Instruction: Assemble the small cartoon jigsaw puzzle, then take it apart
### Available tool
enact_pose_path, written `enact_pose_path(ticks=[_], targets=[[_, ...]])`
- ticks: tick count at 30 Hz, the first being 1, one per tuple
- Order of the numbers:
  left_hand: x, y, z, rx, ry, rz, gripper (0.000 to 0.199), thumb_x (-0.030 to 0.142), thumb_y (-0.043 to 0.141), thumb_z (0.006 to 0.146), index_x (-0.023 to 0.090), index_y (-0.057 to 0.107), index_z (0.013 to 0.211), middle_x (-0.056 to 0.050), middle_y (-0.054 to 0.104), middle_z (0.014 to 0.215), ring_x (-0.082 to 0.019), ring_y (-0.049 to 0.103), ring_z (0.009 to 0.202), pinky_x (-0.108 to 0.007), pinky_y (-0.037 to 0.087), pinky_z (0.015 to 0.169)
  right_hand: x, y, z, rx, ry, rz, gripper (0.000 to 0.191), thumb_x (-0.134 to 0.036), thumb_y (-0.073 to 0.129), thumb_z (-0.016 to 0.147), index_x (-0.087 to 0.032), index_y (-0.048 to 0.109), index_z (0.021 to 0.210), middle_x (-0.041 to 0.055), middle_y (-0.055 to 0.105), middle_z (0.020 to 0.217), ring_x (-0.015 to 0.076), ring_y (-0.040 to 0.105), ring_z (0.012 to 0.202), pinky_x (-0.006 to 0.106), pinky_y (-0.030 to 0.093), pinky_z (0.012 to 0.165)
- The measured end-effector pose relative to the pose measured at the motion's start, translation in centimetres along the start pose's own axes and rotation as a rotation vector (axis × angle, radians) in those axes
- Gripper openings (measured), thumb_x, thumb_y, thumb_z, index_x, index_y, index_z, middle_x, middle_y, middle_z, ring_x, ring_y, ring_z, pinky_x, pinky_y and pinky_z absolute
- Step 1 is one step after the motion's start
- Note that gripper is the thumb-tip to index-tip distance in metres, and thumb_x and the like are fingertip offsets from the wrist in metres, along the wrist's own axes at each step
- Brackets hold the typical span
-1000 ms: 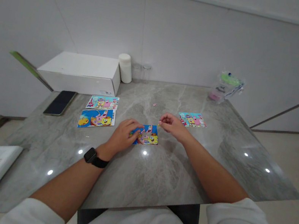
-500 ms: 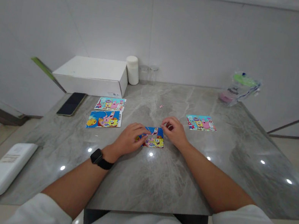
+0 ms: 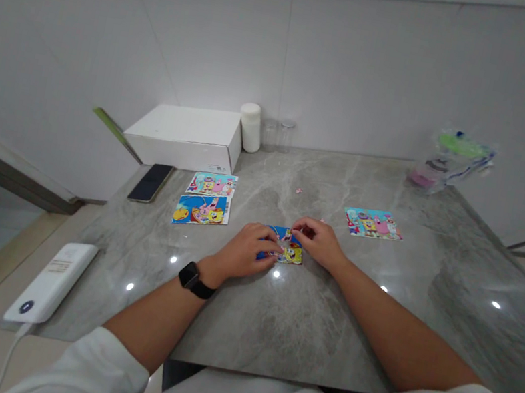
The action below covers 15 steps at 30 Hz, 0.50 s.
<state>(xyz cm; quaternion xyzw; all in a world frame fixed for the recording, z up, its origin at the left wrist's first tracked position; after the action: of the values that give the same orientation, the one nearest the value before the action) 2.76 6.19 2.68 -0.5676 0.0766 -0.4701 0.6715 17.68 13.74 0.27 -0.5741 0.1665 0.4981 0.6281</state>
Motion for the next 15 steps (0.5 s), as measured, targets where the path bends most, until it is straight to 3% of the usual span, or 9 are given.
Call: enact_pose_path(ticks=[7,15], targets=[[-0.1,0.3,-0.2,-0.047,-0.029,0.03,0.026,0.037,0.068,0.094,0.029,0.078,0.117,-0.009,0.064,0.129,-0.027,0.058,0.12,-0.047,0.044,0.108,0.3,0.7,-0.3,-0.086,-0.037,-0.058,0.012,-0.029,0.068,0.088,-0.02,0.076,0.09,0.0,0.07,0.074,0.0128,0.053,0.06,0.026,0.04,0.06],[0.0,0.8,-0.4,-0.071,0.001,0.027,0.028,0.042,0.068,0.094,0.03,0.077,0.118,-0.009,0.06,0.137,-0.029,0.054,0.128,-0.05,0.04,0.114,-1.1,1.6,-1.2,-0.182,-0.18,-0.133,0.013,-0.024,0.066,0.091,-0.022,0.076,0.099,0.0033,0.073,0.088,0.0141,0.059,0.067,0.026,0.044,0.065]])
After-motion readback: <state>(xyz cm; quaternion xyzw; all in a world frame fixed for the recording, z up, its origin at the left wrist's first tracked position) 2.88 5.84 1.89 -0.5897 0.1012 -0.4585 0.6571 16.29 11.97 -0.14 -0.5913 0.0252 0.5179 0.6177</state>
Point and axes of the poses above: each hand's wrist, its own z-axis towards the middle knuckle, its own y-axis out of the palm, x = y × z, the point moved 10 cm from there along z, towards the middle knuckle
